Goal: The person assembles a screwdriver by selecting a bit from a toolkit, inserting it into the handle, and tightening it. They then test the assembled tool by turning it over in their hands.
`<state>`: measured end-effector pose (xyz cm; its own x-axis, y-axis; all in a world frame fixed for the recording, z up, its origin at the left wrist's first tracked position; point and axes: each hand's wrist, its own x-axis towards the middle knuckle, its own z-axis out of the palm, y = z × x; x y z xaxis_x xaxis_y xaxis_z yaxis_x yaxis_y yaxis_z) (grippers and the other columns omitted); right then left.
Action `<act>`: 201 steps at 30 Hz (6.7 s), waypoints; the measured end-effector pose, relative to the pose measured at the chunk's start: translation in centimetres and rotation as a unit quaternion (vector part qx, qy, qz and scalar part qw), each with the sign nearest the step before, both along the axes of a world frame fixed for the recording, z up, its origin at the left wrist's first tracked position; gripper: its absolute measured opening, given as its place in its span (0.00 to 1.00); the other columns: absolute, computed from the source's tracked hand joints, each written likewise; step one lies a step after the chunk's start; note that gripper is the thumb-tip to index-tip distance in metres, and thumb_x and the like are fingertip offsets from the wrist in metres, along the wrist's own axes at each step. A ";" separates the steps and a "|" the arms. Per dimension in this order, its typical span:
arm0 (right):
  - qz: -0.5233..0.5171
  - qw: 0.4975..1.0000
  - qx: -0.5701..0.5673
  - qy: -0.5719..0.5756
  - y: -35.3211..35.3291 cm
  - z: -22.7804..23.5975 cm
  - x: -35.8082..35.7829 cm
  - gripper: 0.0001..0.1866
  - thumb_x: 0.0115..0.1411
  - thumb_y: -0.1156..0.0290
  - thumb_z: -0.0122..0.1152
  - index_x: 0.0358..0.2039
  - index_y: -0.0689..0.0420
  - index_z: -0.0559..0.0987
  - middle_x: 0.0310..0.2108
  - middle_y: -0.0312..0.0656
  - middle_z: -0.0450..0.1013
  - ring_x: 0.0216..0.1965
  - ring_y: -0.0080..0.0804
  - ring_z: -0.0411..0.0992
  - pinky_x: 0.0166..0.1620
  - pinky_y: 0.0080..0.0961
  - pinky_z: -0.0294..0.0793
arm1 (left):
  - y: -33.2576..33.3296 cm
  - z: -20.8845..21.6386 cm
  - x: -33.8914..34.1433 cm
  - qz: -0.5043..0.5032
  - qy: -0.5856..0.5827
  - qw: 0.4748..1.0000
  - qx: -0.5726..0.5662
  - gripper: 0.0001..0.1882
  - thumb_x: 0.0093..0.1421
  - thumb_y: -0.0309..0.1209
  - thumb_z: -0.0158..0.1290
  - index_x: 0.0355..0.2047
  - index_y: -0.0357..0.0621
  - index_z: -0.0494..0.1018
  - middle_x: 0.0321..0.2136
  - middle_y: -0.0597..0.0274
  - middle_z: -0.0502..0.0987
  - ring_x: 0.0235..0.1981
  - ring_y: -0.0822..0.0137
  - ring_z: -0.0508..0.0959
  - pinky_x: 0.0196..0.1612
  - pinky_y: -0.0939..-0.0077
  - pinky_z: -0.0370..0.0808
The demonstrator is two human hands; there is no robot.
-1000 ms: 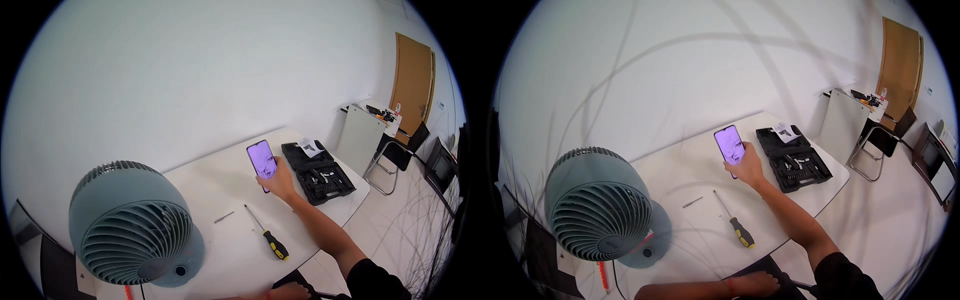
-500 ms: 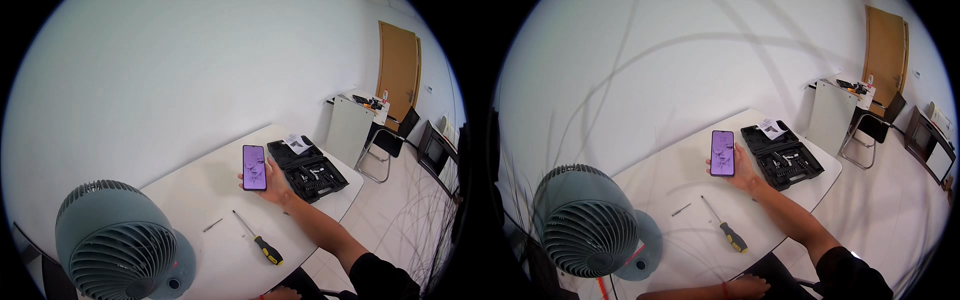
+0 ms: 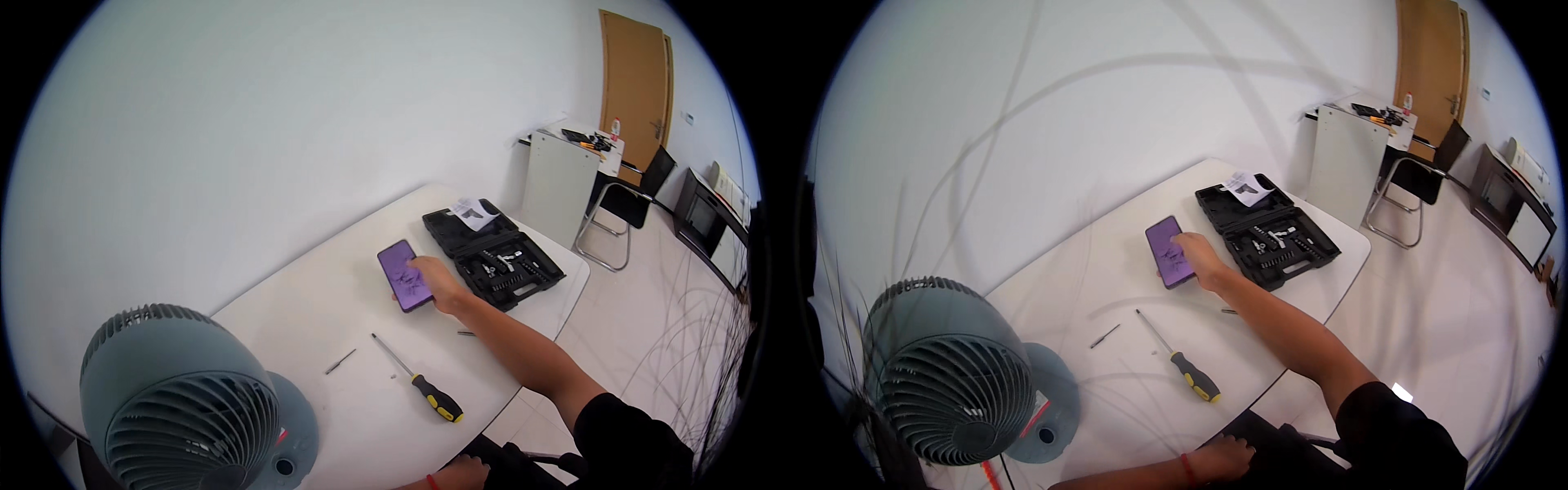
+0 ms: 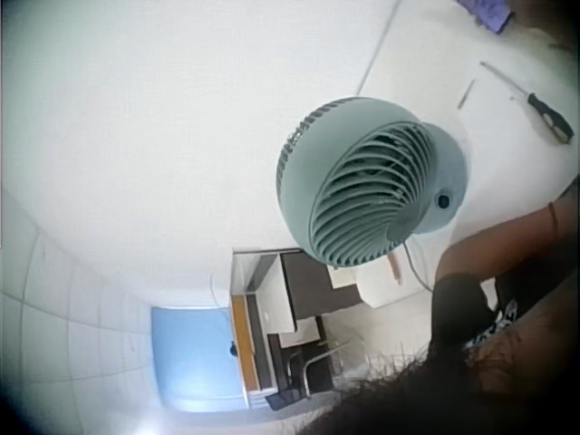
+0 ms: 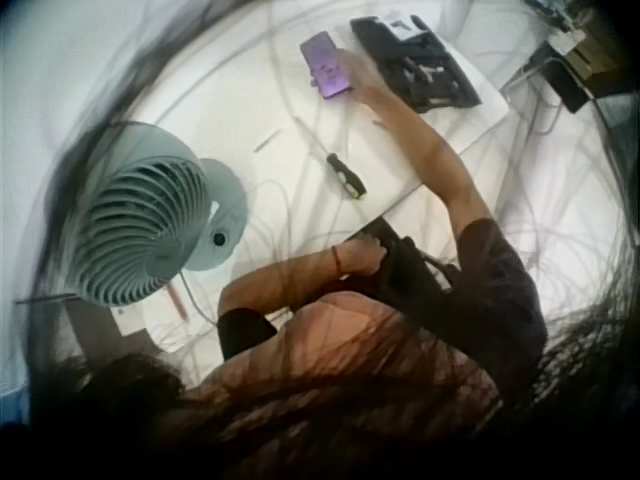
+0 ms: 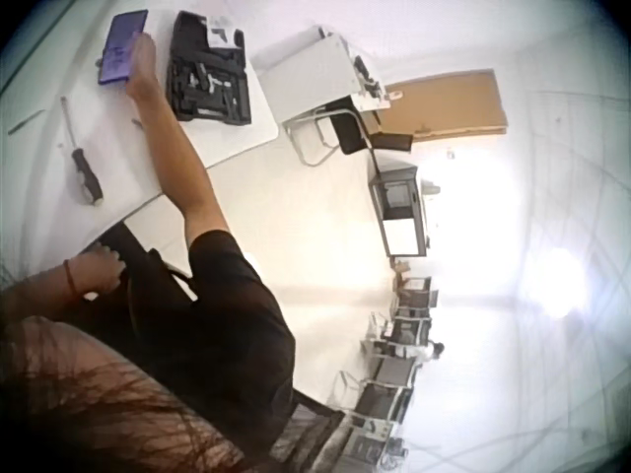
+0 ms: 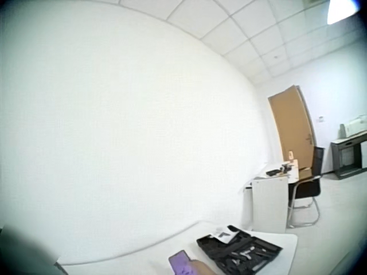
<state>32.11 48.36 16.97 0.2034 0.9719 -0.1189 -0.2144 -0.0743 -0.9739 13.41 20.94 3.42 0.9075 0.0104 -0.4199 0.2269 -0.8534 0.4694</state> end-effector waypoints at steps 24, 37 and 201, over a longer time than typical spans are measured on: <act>-0.109 0.725 0.116 -0.670 0.2 -3.8 1.1 0.28 0.52 0.62 0.64 0.49 0.67 0.72 0.45 0.59 0.70 0.49 0.59 0.68 0.49 0.52 0.71 | 0.7 1.3 0.6 -0.011 0.011 1.000 0.022 0.17 0.64 0.42 0.52 0.44 0.43 0.76 0.43 0.47 0.80 0.45 0.43 0.81 0.51 0.48 0.77; -0.148 0.716 -0.171 -0.660 -4.8 4.4 18.3 0.12 0.45 0.68 0.63 0.31 0.52 0.88 0.36 0.48 0.83 0.43 0.47 0.81 0.48 0.39 0.80 | 0.7 2.8 0.8 -0.028 0.024 0.999 0.008 0.16 0.64 0.39 0.51 0.43 0.40 0.76 0.44 0.43 0.80 0.44 0.43 0.81 0.50 0.51 0.77; 0.226 0.818 0.379 -0.368 -7.5 5.9 -6.8 0.04 0.57 0.74 0.70 0.33 0.59 0.86 0.28 0.37 0.79 0.30 0.26 0.74 0.33 0.23 0.72 | 15.1 13.9 -10.1 0.577 -0.609 0.542 -0.055 0.10 0.65 0.26 0.61 0.44 0.35 0.80 0.33 0.64 0.81 0.34 0.78 0.78 0.40 0.84 0.75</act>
<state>25.28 40.90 22.88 -0.4528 0.7045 0.5464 0.3331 0.7022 -0.6293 3.31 36.01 17.34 -0.0708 0.9012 0.4275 0.0444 -0.4253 0.9039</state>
